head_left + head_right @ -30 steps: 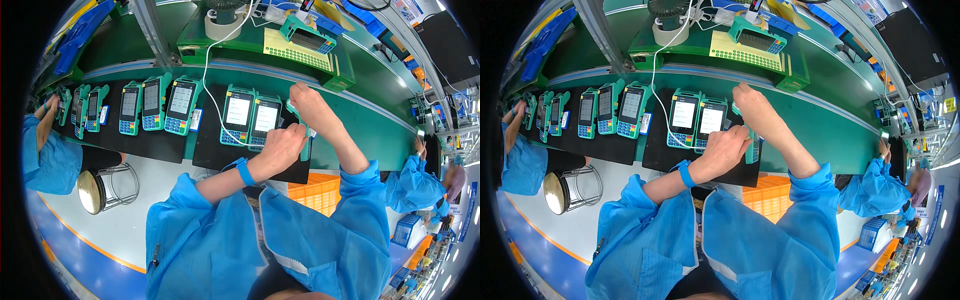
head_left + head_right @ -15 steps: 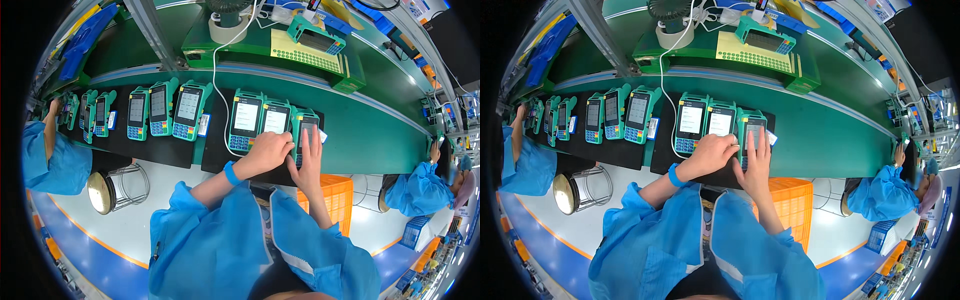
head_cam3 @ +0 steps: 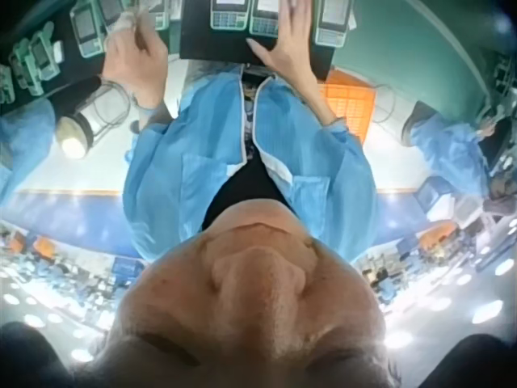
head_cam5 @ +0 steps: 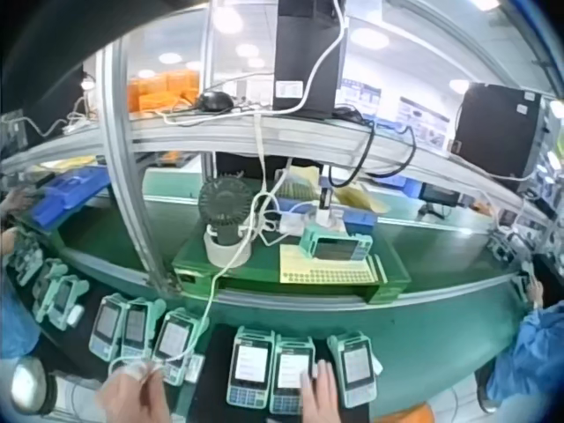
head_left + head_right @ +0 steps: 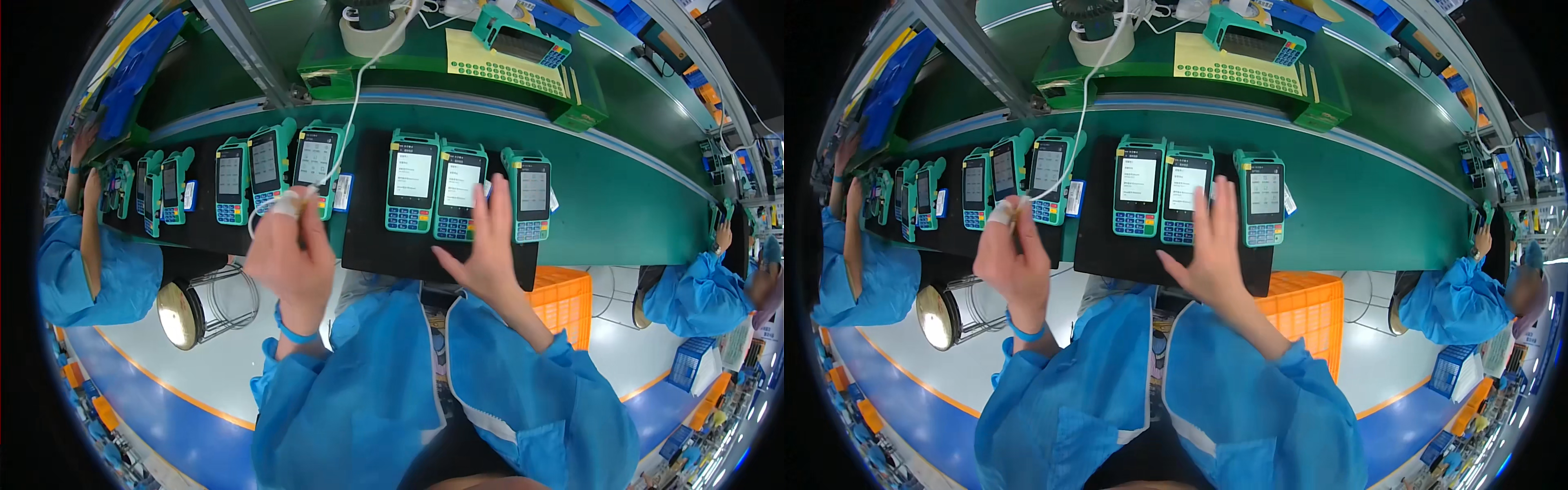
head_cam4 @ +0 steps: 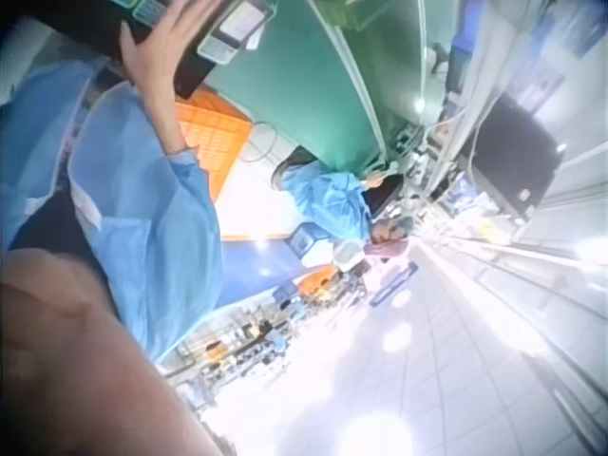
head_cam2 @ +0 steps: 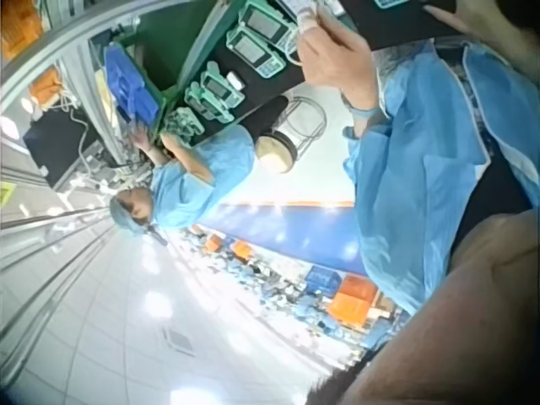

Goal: Testing and configuring handheld barcode scanners on an assembly line.

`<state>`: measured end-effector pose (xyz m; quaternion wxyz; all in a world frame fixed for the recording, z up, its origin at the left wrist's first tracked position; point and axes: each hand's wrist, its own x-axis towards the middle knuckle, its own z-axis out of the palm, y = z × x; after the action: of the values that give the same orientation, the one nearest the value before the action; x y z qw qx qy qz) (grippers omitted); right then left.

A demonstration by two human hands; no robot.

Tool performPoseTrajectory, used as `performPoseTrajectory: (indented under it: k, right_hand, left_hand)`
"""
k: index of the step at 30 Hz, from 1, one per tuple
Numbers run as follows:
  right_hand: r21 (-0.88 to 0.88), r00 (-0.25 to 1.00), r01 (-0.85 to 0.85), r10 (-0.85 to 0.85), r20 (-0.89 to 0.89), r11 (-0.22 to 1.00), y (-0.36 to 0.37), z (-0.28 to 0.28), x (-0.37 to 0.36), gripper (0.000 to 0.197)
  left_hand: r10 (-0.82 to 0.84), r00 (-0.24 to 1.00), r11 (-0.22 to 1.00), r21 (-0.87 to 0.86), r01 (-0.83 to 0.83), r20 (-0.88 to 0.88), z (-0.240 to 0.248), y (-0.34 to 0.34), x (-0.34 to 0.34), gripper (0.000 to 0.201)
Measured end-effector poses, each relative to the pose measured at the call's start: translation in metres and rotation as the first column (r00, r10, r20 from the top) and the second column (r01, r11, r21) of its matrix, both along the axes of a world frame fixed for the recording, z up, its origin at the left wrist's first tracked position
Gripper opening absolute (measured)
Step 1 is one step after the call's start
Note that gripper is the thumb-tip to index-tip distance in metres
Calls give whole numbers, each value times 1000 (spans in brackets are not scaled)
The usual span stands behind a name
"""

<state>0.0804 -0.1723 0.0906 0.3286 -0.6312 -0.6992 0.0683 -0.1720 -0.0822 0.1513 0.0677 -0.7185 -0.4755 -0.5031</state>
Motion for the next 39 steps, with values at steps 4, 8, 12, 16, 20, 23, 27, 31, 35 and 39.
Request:
performPoseTrajectory:
  k: [4,8,12,16,20,23,27,31,35,39]
  right_hand:
    - [2,997,60,-59,-40,998,14,-41,-19,106]
    - [-2,992,47,-47,-117,999,-4,-35,-11,99]
    - [-81,957,42,-63,-284,996,-18,-37,-8,94]
    - [-76,952,56,-77,-296,995,-22,-39,-9,93]
    - [-30,991,101,-103,-82,994,-21,-40,-12,94]
    - [-37,993,118,-118,-6,992,-20,-38,-9,95]
    - [-16,995,97,-97,10,995,-20,-38,-9,96]
    - [-4,994,63,-63,93,998,-23,-33,-4,98]
    - [-84,986,39,-25,163,996,-10,3,17,77]
    - [-76,984,178,-177,20,981,53,43,64,18]
  left_hand:
    - [-344,885,694,-549,465,314,-30,-8,37,8]
    - [-315,668,212,-636,742,674,-70,3,64,19]
    - [-420,618,69,-656,752,665,-73,9,85,25]
    - [-446,666,118,-698,706,598,-73,9,88,26]
    - [-548,709,278,-703,655,444,-73,11,90,25]
    - [-555,703,233,-728,644,445,-73,16,91,25]
    - [-554,690,160,-753,638,467,-68,21,87,24]
    - [-604,716,288,-742,606,350,-77,17,91,26]
    - [-619,706,331,-701,632,344,-90,16,90,27]
    - [-608,707,384,-646,660,362,-94,10,87,24]
